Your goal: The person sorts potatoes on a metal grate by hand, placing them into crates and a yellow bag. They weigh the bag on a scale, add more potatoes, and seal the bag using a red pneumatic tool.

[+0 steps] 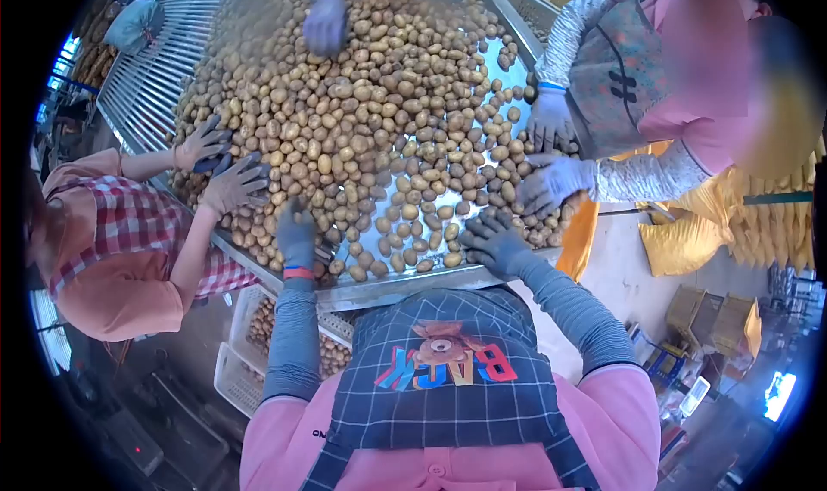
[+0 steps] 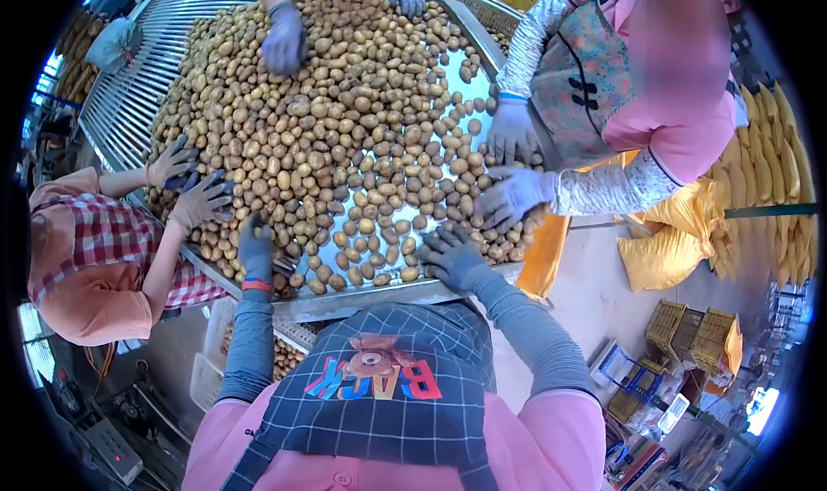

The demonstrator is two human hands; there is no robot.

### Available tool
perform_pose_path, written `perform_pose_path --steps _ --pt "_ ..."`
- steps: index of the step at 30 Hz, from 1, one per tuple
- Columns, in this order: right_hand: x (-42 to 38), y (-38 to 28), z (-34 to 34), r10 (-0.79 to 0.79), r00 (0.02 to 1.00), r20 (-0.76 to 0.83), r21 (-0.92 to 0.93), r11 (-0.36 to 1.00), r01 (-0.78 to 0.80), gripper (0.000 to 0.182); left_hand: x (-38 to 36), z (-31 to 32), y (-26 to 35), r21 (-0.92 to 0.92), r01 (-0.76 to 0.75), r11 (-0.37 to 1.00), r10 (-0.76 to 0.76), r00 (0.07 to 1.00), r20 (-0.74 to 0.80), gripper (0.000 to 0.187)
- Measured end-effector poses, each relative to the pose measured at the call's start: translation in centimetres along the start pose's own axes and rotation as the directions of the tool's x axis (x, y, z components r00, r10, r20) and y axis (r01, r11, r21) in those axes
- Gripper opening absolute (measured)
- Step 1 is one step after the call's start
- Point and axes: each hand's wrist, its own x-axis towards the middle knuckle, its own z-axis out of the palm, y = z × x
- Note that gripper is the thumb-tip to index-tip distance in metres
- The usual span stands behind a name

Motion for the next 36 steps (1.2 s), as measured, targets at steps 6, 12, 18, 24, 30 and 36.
perform_pose_path --steps 6,12,18,24,30,36 --pt "8.0 0.3 -2.2 0.489 0.801 -0.346 0.203 0.872 -0.445 0.027 -7.4 4.3 11.1 -0.149 0.115 0.982 -0.015 0.837 0.548 0.038" --pt "13.9 -3.2 -6.5 0.062 0.981 0.185 0.316 0.941 -0.119 0.035 -9.7 7.3 8.7 -0.280 -0.205 0.938 0.329 0.782 0.529 0.030" --pt "25.6 3.4 -8.9 0.323 0.867 -0.380 0.377 0.910 -0.174 0.030 -3.9 1.1 0.2 -0.302 0.254 0.919 -0.226 0.966 0.125 0.013" --pt "27.4 0.9 -7.5 0.331 0.940 0.078 0.179 0.923 -0.340 0.035 -4.7 -0.1 3.4 -0.511 0.528 0.679 -0.183 0.795 0.578 0.016" --pt "18.4 2.6 -4.1 0.330 0.937 0.116 0.288 0.892 -0.350 0.036 -8.1 0.3 10.0 -0.609 0.455 0.650 0.179 0.687 0.704 0.035" --pt "13.0 -6.8 -5.6 0.093 0.976 -0.196 0.580 0.814 0.038 0.040 -8.3 4.6 8.3 -0.363 0.929 -0.073 0.300 0.368 0.880 0.052"
